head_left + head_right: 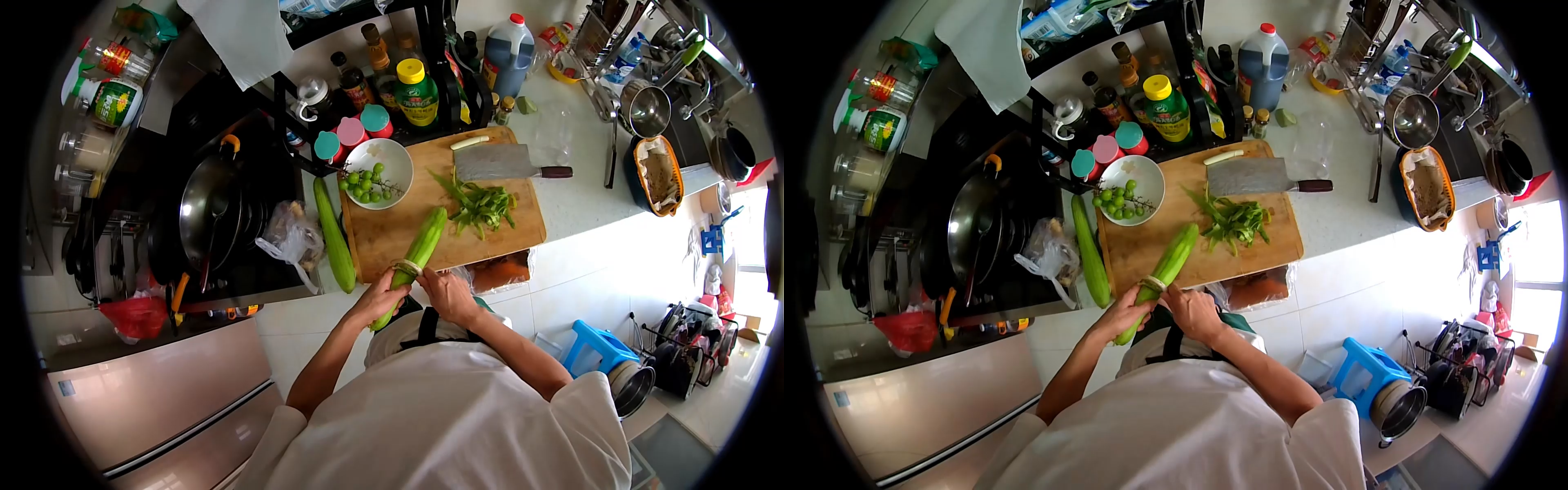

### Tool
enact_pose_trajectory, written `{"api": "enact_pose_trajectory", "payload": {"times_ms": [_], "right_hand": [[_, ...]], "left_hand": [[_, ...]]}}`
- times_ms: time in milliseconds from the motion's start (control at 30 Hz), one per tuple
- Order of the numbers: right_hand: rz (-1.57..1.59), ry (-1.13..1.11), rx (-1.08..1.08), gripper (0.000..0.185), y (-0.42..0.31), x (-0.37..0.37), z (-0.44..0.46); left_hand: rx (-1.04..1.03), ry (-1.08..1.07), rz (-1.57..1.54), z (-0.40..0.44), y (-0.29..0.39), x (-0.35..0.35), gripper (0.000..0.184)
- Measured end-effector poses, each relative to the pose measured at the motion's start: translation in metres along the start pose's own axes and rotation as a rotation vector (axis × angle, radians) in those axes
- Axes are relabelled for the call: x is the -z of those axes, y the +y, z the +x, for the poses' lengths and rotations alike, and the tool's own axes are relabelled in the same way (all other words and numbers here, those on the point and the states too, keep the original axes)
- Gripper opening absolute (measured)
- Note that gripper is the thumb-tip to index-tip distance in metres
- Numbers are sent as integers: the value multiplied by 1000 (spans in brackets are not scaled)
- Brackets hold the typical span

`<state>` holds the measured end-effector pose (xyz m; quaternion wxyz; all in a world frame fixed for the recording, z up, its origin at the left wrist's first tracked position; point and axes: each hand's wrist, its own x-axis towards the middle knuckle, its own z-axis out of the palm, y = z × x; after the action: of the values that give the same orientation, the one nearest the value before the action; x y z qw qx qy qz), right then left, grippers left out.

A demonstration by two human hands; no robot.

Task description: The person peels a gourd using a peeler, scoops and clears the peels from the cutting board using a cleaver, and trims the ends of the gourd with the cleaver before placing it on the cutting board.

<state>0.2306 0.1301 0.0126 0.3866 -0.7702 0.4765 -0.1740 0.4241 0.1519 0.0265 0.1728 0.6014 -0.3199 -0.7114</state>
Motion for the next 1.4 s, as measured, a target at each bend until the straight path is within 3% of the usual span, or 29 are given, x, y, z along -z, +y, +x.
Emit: {"api": "enact_pose_trajectory", "payload": {"times_ms": [467, 667, 733, 900, 1000, 1100, 1167, 1233, 1300, 1400], "right_hand": [[-172, 108, -149, 26, 102, 5, 66], [-218, 165, -201, 25, 126, 9, 78], [-320, 166, -266, 25, 125, 20, 82], [-95, 237, -211, 20, 97, 17, 60], [25, 16, -262, 27, 76, 6, 47], [117, -43, -107, 26, 59, -14, 35], [-11, -49, -135, 25, 48, -7, 36], [-81, -1, -167, 26, 53, -6, 42], [-116, -5, -196, 27, 73, -4, 56], [-150, 14, -213, 30, 83, -8, 66]], "left_hand": [[-29, -8, -143, -1, -1, 0, 41], [-86, -27, 2, 0, -10, 9, 46], [-52, -1, 10, -7, 2, 9, 45], [3, 20, 18, -8, -2, 8, 46], [-40, 14, 55, -7, -6, 8, 46], [-104, 18, 158, -3, -9, 10, 46], [-122, 42, 242, -3, -8, 10, 45], [-302, 83, 343, 3, -17, 9, 44], [-348, 101, 351, 6, -24, 9, 43], [-233, 89, 258, 4, -22, 8, 44]]}}
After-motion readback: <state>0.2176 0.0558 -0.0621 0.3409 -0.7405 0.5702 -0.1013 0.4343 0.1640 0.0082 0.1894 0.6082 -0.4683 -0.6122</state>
